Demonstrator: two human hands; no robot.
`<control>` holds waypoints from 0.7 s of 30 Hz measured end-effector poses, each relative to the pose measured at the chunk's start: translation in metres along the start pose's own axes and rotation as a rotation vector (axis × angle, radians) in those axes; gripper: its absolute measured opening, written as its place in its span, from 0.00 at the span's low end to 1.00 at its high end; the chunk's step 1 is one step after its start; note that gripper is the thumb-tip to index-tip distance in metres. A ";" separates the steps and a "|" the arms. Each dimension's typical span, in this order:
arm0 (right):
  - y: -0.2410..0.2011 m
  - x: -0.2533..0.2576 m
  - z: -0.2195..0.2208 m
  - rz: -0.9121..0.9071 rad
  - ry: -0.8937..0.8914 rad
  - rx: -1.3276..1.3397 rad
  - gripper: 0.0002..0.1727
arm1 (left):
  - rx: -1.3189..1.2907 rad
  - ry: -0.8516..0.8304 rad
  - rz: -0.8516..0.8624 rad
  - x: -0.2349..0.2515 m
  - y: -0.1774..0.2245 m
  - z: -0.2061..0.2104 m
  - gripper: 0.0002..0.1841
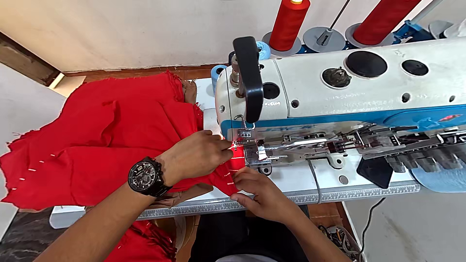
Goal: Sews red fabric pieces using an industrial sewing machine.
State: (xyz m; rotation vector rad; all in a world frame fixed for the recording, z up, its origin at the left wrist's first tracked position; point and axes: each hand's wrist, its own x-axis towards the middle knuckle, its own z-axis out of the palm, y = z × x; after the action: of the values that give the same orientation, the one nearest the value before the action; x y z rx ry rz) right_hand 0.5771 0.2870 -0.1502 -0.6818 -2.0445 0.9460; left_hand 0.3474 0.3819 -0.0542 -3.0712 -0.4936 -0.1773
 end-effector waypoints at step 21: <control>-0.001 0.001 -0.018 -0.037 0.010 0.168 0.12 | -0.314 0.127 -0.197 -0.024 0.034 0.018 0.30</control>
State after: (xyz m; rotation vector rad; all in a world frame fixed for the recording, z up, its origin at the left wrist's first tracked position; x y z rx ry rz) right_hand 0.5912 0.2938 -0.1415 -0.5557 -1.9360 1.0768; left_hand 0.3378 0.3432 -0.0755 -3.2749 -0.8356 -0.4971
